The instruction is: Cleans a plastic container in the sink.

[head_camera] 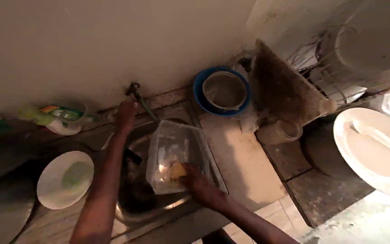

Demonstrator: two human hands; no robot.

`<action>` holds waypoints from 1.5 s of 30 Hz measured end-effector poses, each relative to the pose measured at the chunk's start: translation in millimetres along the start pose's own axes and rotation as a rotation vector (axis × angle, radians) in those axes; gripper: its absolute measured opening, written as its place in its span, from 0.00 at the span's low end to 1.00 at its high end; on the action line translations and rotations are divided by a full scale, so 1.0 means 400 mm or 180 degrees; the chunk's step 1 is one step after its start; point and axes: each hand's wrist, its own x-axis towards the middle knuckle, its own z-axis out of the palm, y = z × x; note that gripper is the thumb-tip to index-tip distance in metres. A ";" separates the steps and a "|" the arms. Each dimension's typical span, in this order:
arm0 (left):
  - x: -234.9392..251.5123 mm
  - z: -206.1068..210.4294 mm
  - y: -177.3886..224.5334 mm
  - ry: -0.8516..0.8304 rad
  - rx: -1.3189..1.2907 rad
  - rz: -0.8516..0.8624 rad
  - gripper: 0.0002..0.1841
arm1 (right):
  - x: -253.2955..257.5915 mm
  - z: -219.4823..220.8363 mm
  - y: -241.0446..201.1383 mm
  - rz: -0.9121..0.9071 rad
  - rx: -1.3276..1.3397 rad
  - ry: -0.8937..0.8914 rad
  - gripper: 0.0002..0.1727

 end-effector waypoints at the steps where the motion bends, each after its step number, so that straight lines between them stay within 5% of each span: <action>1: -0.105 0.019 0.069 -0.0259 -0.0592 -0.0393 0.29 | 0.000 -0.008 0.015 -0.0053 -0.0064 0.0187 0.20; 3: -0.297 0.042 0.194 -0.0825 -0.1261 -0.0835 0.29 | 0.000 -0.023 0.043 -0.0079 -0.0226 0.0439 0.19; 5: -0.448 0.085 0.227 -0.1025 -0.1712 -0.0639 0.38 | -0.006 -0.021 0.072 -0.0060 -0.0212 0.0699 0.20; 9: -0.573 0.213 0.170 -0.0094 -0.2782 -0.0122 0.61 | 0.022 0.056 0.069 0.0075 0.0465 0.1081 0.28; 12: -0.645 0.286 0.076 -0.0086 -0.2582 -0.0219 0.74 | 0.087 0.128 -0.046 0.0359 0.1818 0.1092 0.23; 18: -0.757 0.234 0.038 -0.0050 -0.2175 -0.0074 0.76 | 0.020 0.228 -0.087 -0.0081 0.2235 0.0134 0.33; 25: -0.857 0.192 -0.015 0.0091 -0.2159 -0.0378 0.69 | 0.029 0.240 -0.058 0.0273 0.2945 -0.1311 0.25; 27: -0.860 0.217 -0.032 0.0282 -0.1993 -0.0314 0.64 | 0.074 0.243 -0.042 0.0518 0.2527 -0.1146 0.21; 30: -0.883 0.255 -0.001 0.0476 -0.1499 -0.0183 0.61 | 0.078 0.330 -0.046 -0.0027 0.0464 -0.0511 0.28; 32: -0.897 0.284 0.009 0.0822 -0.1570 -0.0268 0.58 | 0.060 0.360 -0.075 -0.0139 0.0065 -0.0139 0.35; 37: -0.921 0.281 0.011 0.1104 -0.2291 -0.0907 0.47 | 0.084 0.268 -0.042 -0.0123 -0.0523 0.0005 0.20; 41: -0.902 0.313 0.000 0.0991 -0.1802 -0.0702 0.59 | 0.104 0.209 0.015 0.0368 -0.0789 0.0095 0.25; 45: -0.861 0.334 0.019 0.1168 -0.1863 -0.0687 0.58 | 0.075 0.316 -0.068 0.0199 0.0896 -0.0007 0.26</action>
